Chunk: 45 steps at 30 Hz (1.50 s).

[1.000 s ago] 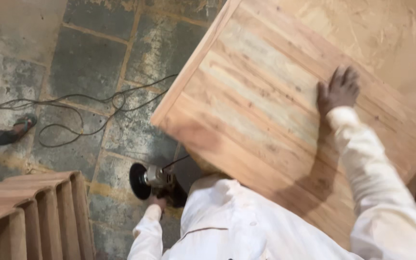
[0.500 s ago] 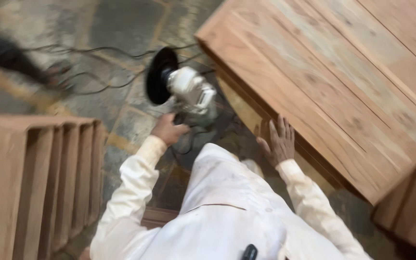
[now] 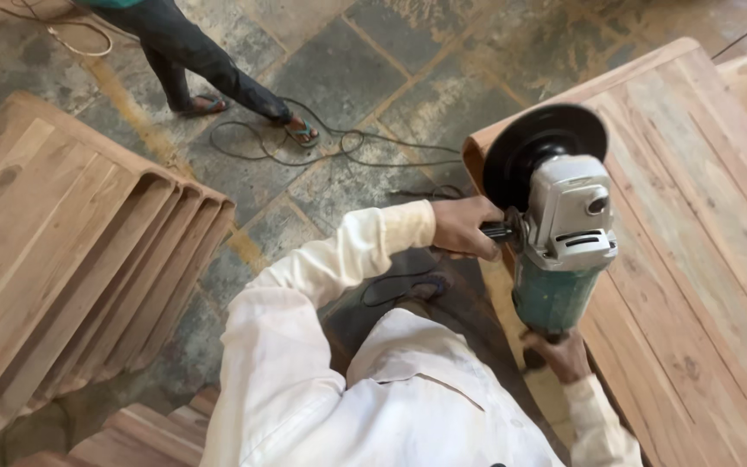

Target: The person sands the surface and edges of a wooden furniture piece using a power sander, moving it across the wood and turning the piece over to sand different sides.

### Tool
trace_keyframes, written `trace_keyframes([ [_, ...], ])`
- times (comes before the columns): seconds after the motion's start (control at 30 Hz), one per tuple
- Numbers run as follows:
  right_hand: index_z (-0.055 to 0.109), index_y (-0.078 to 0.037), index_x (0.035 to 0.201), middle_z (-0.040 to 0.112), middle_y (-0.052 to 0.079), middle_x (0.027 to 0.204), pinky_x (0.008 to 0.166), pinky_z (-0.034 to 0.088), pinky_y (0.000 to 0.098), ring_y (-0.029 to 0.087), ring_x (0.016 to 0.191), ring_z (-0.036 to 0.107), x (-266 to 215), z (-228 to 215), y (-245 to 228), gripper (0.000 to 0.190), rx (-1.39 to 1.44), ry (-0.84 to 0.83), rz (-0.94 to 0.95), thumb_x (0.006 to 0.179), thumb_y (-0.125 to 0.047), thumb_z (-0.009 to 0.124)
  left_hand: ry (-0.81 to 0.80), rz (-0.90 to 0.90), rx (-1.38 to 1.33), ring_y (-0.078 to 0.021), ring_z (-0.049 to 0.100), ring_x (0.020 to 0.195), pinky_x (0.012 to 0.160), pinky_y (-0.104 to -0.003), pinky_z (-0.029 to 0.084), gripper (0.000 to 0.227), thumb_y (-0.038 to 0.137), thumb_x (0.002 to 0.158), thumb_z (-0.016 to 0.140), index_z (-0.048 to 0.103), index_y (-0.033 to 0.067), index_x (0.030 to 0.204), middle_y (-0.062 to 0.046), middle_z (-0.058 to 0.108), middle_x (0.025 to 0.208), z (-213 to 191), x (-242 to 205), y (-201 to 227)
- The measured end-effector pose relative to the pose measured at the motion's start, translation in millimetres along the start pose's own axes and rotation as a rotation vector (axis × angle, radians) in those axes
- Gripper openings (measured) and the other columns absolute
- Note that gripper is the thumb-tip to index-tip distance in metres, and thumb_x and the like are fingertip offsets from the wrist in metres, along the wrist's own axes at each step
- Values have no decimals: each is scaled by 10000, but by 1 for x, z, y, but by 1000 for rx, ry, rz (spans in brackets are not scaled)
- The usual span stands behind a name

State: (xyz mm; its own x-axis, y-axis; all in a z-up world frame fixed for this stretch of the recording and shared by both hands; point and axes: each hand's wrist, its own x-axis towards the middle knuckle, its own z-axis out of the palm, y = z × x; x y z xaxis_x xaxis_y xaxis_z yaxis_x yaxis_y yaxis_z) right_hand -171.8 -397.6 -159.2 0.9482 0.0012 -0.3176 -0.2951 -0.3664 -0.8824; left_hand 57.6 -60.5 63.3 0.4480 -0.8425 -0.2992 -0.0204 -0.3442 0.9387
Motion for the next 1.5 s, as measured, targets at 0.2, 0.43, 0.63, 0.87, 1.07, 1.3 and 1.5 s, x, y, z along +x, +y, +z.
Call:
trace_keyframes([
  [0.2, 708, 82, 877, 667, 139, 708, 556, 533, 384, 225, 619, 673, -37, -35, 30, 629, 45, 258, 244, 913, -546, 700, -90, -128, -134, -135, 569, 448, 394, -330, 463, 195, 172, 762, 732, 648, -4, 762, -36, 625, 600, 13, 74, -66],
  [0.43, 720, 79, 875, 633, 147, 645, 491, 452, 364, 225, 515, 590, -92, -53, 22, 677, 123, 303, 477, 929, -591, 637, -244, -151, -135, -143, 599, 456, 412, -321, 493, 153, 143, 746, 732, 658, 14, 778, -50, 643, 608, 54, 141, -110],
  [0.63, 712, 69, 880, 654, 168, 650, 536, 472, 381, 244, 544, 613, -127, -56, 15, 599, -94, 491, 615, 959, -524, 677, -260, -107, 24, -187, 623, 460, 399, -356, 501, 165, 150, 755, 694, 665, 18, 850, -91, 652, 620, 94, 175, -112],
  [0.87, 754, 53, 977, 687, 132, 707, 509, 458, 366, 220, 522, 579, -162, -53, 7, 638, 72, 594, 652, 1017, -562, 588, -245, -80, 180, -231, 682, 500, 442, -389, 558, 223, 158, 752, 700, 683, 8, 916, -112, 697, 653, 133, 212, -100],
  [1.07, 712, 74, 991, 686, 143, 748, 514, 452, 364, 210, 526, 558, -185, -31, 3, 731, 214, 681, 727, 1039, -632, 529, -323, -43, 283, -280, 755, 651, 581, -411, 609, 247, 178, 750, 716, 711, 20, 940, -160, 749, 764, 170, 242, -112],
  [1.3, 704, 87, 1016, 692, 137, 763, 528, 461, 353, 212, 551, 585, -207, -26, 1, 872, 171, 739, 780, 1020, -744, 442, -158, 54, 610, -350, 677, 1189, 986, -505, 551, 466, 304, 872, 698, 626, 140, 1303, -133, 699, 1312, 222, 251, -93],
  [1.5, 667, 26, 1073, 659, 142, 758, 483, 425, 362, 221, 521, 539, -220, -30, -14, 837, 319, 699, 767, 973, -771, 433, -99, 236, 500, -441, 501, 1349, 1119, -499, 429, 907, 502, 906, 655, 172, 220, 1621, -168, 176, 1657, 241, 249, -57],
])
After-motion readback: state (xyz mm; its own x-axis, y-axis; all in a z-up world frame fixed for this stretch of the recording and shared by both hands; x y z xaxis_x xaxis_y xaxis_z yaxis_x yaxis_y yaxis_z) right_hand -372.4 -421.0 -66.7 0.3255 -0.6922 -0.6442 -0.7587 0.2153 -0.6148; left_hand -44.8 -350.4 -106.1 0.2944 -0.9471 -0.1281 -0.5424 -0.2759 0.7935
